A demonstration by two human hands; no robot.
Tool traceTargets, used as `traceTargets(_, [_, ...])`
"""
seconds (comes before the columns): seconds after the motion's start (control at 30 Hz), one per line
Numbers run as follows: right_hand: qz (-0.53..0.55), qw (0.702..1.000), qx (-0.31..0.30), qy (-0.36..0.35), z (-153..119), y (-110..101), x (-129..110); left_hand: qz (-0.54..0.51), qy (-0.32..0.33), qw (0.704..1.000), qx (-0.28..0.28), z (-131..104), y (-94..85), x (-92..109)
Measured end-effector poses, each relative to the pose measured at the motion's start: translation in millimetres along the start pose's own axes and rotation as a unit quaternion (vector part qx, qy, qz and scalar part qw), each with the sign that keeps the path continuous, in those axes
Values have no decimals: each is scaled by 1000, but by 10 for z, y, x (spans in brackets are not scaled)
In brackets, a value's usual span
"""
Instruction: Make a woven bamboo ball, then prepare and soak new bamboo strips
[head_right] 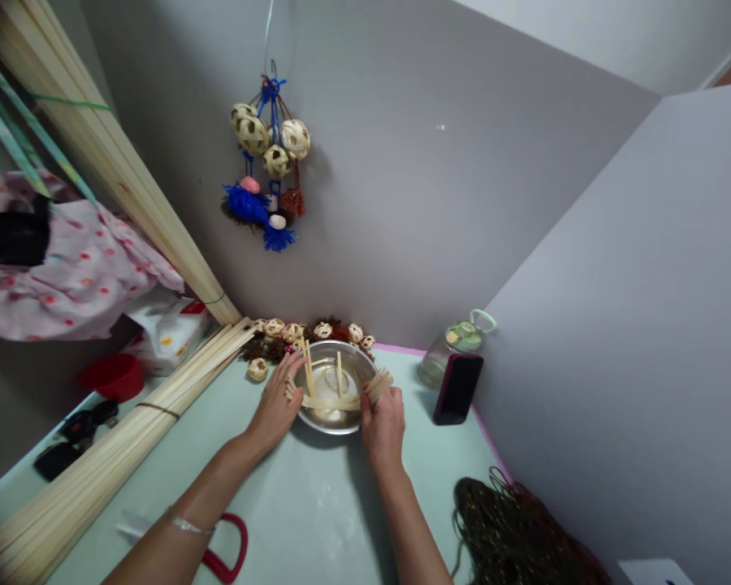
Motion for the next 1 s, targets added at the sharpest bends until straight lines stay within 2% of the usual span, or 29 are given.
traceTargets(0.63, [-25,1000,7,-7,7,83,114,14,-45,999,-24,7,-40,125])
traceTargets(0.8, [-120,992,-12,-39,50,47,111,14,-59,998,-30,3,-64,170])
traceTargets(1.0, [-260,956,-89,-103,241,-120,46,4,-76,996,-38,47,-169,205])
Point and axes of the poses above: each hand's wrist, its own z-axis towards the middle knuckle, its own y-axis out of the palm, x = y × z, the point moved 1 cm from there along z, towards the middle knuckle, and after that the axes turned 15 degrees about -z, right-handed, at the moved point
